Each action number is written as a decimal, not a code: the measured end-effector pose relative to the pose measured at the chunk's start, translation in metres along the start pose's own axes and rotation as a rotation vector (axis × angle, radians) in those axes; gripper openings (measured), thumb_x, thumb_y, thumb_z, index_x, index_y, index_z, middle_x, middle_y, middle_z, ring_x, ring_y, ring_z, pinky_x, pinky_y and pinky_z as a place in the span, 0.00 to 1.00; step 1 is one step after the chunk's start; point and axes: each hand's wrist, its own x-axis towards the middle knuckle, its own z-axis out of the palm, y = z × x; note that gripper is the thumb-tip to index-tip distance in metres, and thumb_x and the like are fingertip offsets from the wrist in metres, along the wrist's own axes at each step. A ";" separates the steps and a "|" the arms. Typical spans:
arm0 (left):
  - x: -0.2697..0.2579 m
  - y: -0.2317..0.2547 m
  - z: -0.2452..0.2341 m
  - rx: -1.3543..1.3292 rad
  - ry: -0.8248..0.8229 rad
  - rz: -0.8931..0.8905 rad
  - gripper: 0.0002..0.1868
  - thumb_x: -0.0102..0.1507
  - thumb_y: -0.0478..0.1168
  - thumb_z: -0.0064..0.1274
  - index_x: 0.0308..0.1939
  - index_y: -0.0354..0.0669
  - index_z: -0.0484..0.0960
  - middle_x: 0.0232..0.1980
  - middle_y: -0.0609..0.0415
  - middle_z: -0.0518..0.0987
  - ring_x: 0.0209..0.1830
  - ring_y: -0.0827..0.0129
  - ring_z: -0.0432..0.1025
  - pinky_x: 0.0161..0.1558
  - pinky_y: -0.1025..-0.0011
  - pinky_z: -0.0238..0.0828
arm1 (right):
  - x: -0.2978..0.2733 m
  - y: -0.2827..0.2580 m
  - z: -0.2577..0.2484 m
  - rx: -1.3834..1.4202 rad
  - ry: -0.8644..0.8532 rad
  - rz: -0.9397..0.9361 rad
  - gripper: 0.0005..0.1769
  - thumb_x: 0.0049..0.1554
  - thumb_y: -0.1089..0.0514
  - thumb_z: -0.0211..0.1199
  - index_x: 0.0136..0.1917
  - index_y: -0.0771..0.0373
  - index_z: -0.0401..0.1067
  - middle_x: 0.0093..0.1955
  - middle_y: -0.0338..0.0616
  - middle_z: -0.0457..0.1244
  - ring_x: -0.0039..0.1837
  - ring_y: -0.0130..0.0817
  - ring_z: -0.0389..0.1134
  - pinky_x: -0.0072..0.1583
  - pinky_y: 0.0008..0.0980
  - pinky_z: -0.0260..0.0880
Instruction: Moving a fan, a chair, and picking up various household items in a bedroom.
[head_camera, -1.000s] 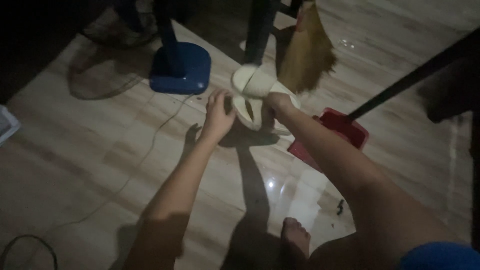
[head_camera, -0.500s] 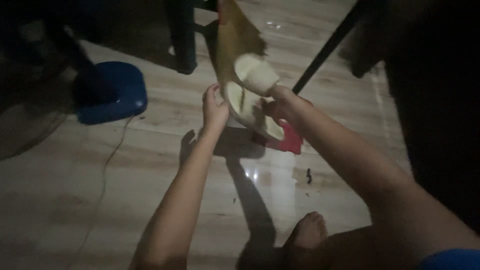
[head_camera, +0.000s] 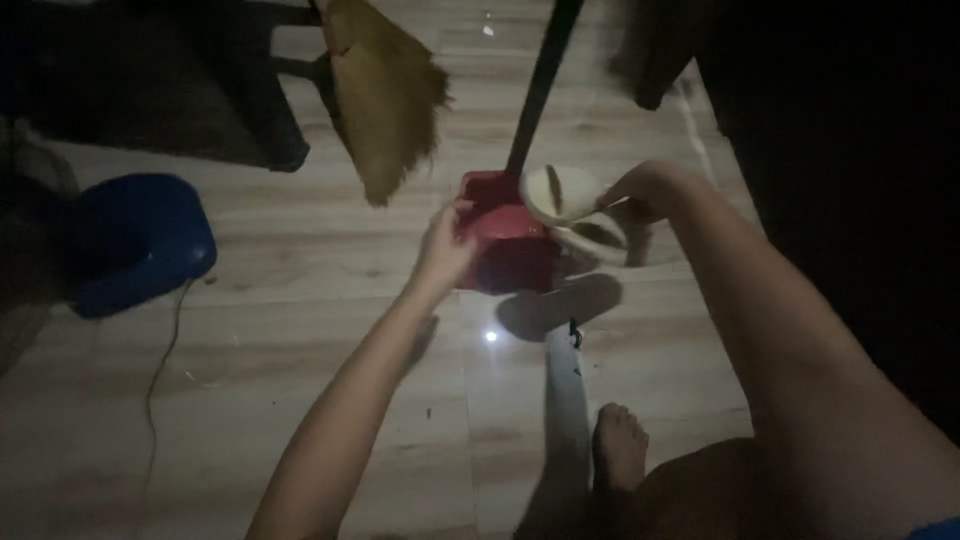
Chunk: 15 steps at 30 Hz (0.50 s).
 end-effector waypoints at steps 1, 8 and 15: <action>0.001 0.011 0.004 0.009 -0.011 -0.001 0.28 0.58 0.32 0.54 0.64 0.39 0.73 0.65 0.40 0.75 0.68 0.49 0.69 0.69 0.59 0.64 | 0.007 0.004 -0.002 0.011 -0.009 0.001 0.19 0.55 0.48 0.72 0.51 0.64 0.76 0.44 0.46 0.69 0.44 0.35 0.67 0.47 0.34 0.69; 0.050 0.047 0.035 0.144 -0.085 -0.024 0.31 0.58 0.35 0.59 0.65 0.36 0.70 0.66 0.35 0.71 0.69 0.44 0.66 0.69 0.58 0.62 | 0.066 -0.017 -0.019 0.147 0.312 -0.083 0.19 0.58 0.54 0.65 0.56 0.71 0.74 0.51 0.54 0.68 0.51 0.41 0.69 0.50 0.37 0.72; 0.136 0.021 0.078 0.191 0.094 -0.119 0.44 0.56 0.38 0.64 0.72 0.29 0.59 0.71 0.30 0.63 0.73 0.40 0.59 0.71 0.58 0.56 | 0.150 -0.018 -0.023 0.263 0.577 -0.132 0.19 0.62 0.59 0.59 0.61 0.77 0.71 0.58 0.61 0.67 0.58 0.46 0.71 0.53 0.39 0.75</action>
